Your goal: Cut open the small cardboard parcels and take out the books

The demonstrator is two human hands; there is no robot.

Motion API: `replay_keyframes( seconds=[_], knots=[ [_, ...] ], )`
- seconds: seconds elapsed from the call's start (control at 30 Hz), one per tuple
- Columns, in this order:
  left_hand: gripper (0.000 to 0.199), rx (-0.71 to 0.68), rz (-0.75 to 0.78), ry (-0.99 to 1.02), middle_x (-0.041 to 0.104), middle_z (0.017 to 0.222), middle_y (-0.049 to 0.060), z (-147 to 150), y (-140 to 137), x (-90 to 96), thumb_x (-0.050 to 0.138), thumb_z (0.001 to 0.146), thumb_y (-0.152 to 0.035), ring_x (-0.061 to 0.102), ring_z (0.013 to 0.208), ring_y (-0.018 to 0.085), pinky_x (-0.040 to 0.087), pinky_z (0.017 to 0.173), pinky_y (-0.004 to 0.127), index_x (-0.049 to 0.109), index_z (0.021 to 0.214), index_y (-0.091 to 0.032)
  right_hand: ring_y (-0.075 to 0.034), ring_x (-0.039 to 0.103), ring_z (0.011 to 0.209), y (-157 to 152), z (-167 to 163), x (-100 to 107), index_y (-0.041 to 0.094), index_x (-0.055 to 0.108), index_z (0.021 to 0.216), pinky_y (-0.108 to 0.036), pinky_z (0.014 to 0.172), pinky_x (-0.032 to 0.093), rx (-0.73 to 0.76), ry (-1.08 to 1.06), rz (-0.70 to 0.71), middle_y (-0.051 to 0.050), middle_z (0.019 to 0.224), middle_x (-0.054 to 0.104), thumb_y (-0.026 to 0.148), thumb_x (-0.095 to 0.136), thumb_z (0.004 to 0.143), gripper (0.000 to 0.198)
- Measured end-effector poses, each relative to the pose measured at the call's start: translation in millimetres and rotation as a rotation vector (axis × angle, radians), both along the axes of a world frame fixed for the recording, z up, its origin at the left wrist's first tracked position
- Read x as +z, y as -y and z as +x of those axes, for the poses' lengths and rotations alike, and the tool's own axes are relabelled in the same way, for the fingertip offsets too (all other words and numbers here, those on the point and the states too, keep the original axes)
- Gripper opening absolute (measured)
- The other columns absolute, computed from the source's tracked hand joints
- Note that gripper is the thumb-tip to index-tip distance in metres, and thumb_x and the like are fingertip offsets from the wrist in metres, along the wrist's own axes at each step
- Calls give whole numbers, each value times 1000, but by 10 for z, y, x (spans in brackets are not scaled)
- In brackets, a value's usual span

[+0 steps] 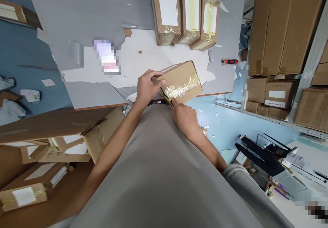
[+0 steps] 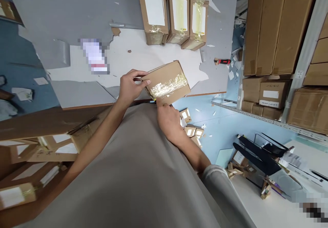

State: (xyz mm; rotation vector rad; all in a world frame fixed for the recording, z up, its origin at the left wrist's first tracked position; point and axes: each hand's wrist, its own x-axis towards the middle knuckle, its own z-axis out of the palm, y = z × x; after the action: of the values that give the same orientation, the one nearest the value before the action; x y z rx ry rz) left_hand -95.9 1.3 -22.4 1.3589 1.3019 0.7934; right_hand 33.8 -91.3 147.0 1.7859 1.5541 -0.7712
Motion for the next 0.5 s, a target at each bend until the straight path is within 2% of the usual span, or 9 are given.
replay_keyframes(
  seconds=[0.17,0.33,0.5],
  knots=[
    [32,28,9,-19,83,121,6,16,50,-14,82,88,-23,79,115,26,69,104,41,86,120,-22,-30,86,118,63,48,-37,27,40,184,-39,99,67,23,-24,10,-17,137,84,16,30,123,64],
    [31,25,23,-53,82,122,6,36,111,-36,80,91,-27,78,115,25,68,106,41,85,122,-22,-29,86,117,172,146,-16,29,41,184,-38,97,68,28,-5,-43,-17,135,85,12,35,120,67],
    [31,79,71,-69,82,125,6,46,146,-80,77,97,-32,78,117,25,68,108,40,83,126,-23,-29,86,118,106,183,-140,27,42,184,-38,98,67,52,-65,-19,-19,139,84,12,35,120,66]
  ],
)
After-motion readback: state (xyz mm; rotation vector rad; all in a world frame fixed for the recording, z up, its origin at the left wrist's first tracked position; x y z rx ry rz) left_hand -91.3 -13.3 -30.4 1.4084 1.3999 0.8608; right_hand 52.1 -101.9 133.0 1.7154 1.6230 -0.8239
